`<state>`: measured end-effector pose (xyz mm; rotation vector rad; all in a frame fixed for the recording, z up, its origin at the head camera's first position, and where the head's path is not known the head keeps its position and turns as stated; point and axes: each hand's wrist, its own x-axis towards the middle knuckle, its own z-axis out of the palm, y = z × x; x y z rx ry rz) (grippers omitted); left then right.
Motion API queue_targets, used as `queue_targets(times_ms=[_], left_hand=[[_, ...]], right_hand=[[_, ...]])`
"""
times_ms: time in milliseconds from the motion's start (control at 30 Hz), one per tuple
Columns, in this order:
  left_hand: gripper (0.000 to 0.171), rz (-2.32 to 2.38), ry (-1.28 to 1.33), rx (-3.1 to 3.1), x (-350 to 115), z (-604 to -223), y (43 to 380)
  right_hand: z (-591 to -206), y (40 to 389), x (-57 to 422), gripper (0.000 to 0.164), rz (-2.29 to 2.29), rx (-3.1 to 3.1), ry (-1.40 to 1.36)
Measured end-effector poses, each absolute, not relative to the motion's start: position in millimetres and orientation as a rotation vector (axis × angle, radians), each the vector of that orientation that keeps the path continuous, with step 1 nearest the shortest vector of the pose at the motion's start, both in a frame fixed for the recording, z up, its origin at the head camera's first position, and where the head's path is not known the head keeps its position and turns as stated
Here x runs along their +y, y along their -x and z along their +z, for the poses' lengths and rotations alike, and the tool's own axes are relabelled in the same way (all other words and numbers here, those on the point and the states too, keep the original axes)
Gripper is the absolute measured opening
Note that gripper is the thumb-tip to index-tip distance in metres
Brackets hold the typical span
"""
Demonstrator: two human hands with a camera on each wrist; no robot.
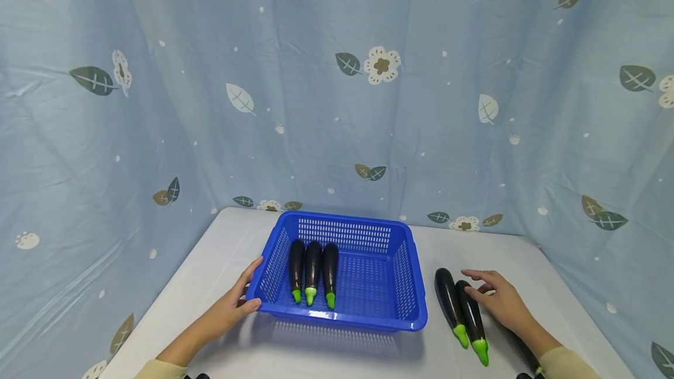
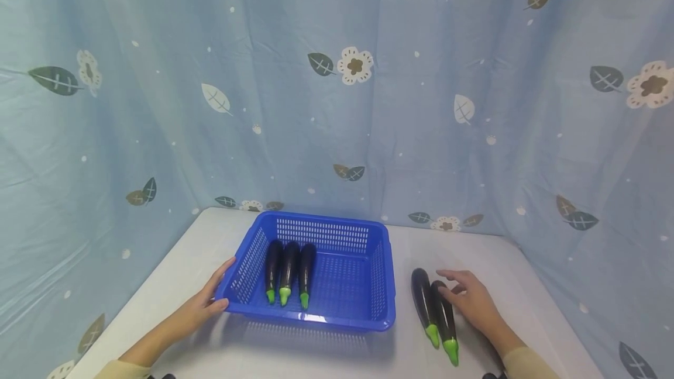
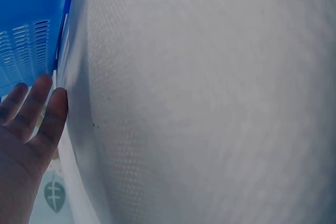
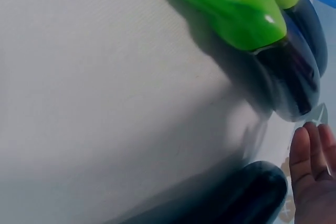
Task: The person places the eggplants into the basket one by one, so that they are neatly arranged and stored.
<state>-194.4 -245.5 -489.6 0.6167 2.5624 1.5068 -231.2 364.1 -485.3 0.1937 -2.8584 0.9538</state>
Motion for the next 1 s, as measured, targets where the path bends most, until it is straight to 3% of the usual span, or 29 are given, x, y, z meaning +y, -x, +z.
queue_targets(times_ms=[433, 1000], left_hand=[[0.082, 1.525, -0.669, 2.551, -246, -489, 196], [0.082, 1.531, -0.681, 2.554, -246, -490, 196]], right_hand=[[-483, 215, 368, 0.063, 1.057, -3.013, -0.124], [-486, 214, 362, 0.057, 1.134, -3.057, -0.054]])
